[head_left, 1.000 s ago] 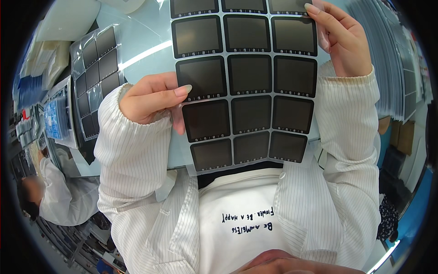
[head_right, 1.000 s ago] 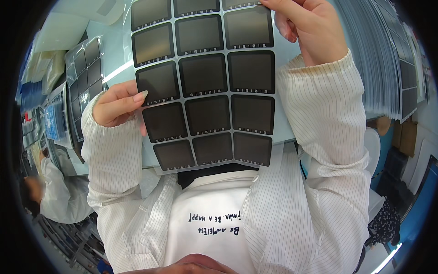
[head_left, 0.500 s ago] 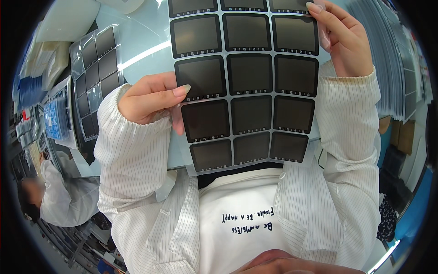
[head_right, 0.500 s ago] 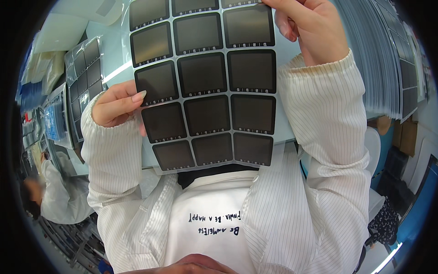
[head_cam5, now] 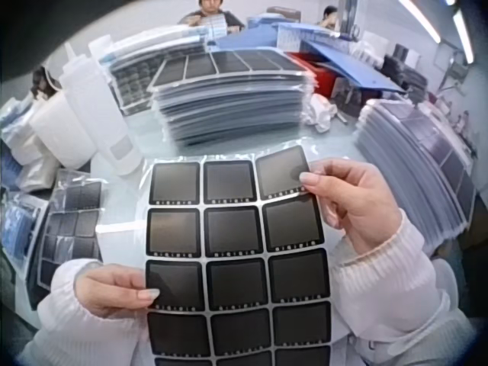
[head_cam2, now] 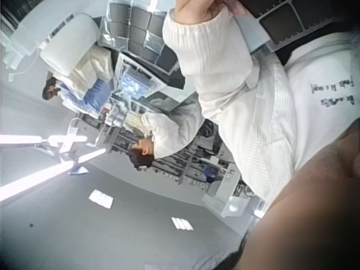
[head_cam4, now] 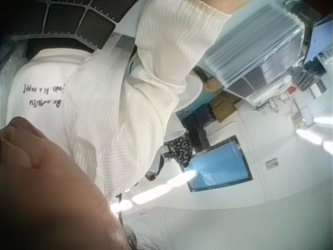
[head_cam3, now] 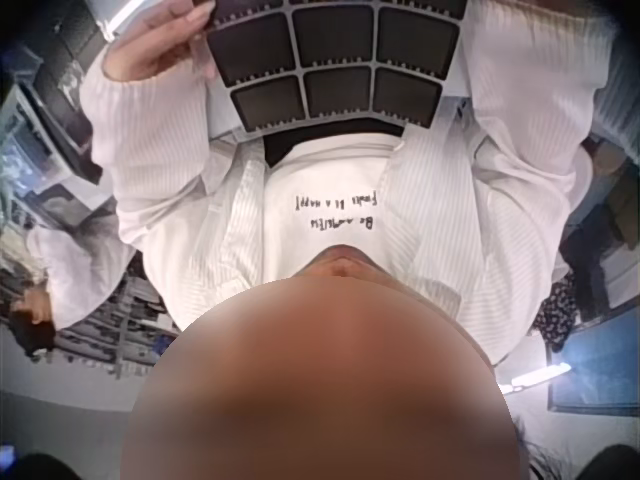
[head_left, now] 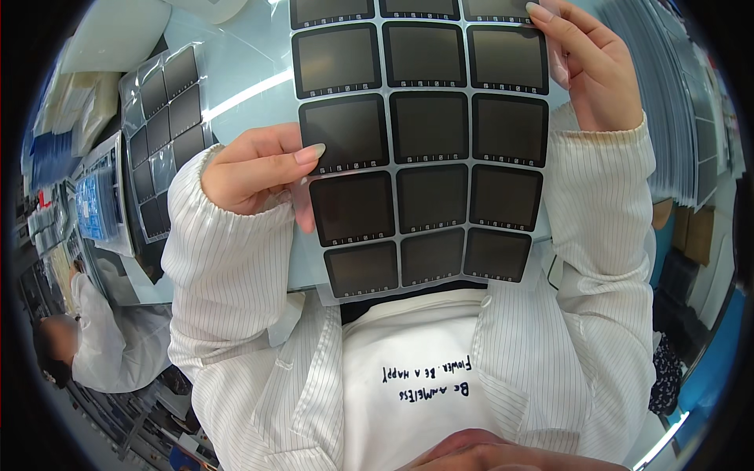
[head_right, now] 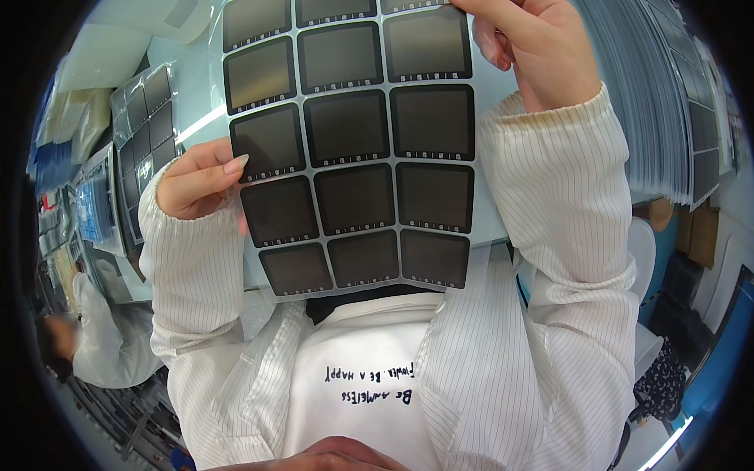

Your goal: Wiping rectangular electronic panels with a cleaning solution and inspecting them under light.

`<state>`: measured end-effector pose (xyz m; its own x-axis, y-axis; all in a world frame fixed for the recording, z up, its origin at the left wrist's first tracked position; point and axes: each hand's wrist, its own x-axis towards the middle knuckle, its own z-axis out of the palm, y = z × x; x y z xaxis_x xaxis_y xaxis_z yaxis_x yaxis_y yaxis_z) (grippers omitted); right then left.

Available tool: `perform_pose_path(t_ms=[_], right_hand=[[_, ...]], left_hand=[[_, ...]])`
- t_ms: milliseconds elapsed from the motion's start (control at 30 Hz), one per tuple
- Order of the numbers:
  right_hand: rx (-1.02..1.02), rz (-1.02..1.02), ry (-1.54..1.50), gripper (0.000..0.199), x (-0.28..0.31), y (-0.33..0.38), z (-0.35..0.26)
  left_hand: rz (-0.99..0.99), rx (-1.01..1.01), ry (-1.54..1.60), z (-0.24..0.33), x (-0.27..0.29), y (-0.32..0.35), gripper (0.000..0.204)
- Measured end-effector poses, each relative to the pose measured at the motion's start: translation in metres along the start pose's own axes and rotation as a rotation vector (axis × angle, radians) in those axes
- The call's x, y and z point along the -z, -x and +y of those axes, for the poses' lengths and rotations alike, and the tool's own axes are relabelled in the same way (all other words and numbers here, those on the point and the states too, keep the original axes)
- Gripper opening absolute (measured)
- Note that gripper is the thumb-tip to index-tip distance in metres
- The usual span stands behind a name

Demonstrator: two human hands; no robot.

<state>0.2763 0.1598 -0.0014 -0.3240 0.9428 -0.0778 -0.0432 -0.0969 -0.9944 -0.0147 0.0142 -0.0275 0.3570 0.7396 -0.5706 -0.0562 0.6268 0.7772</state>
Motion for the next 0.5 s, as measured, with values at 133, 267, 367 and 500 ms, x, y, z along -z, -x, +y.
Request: perform_pose_path(t_ms=[133,267,367,500], right_hand=[[0.007,0.002,0.006,0.01,0.0005,-0.0007,0.0007],[0.002,0.033,0.019,0.012,-0.003,-0.0002,-0.001],[-0.011,0.046,0.03,0.014,-0.0039,0.0012,-0.0028],[-0.017,0.019,0.048,0.014,-0.0023,0.003,-0.0025]], left_hand=[[-0.019,0.012,-0.005,0.0046,-0.0024,-0.0004,0.029],[-0.022,0.024,0.028,0.0044,-0.0019,0.0014,0.029],[-0.001,0.01,-0.018,0.0051,-0.0049,-0.0004,0.029],[0.01,0.028,0.004,0.0052,-0.0065,0.0005,0.029]])
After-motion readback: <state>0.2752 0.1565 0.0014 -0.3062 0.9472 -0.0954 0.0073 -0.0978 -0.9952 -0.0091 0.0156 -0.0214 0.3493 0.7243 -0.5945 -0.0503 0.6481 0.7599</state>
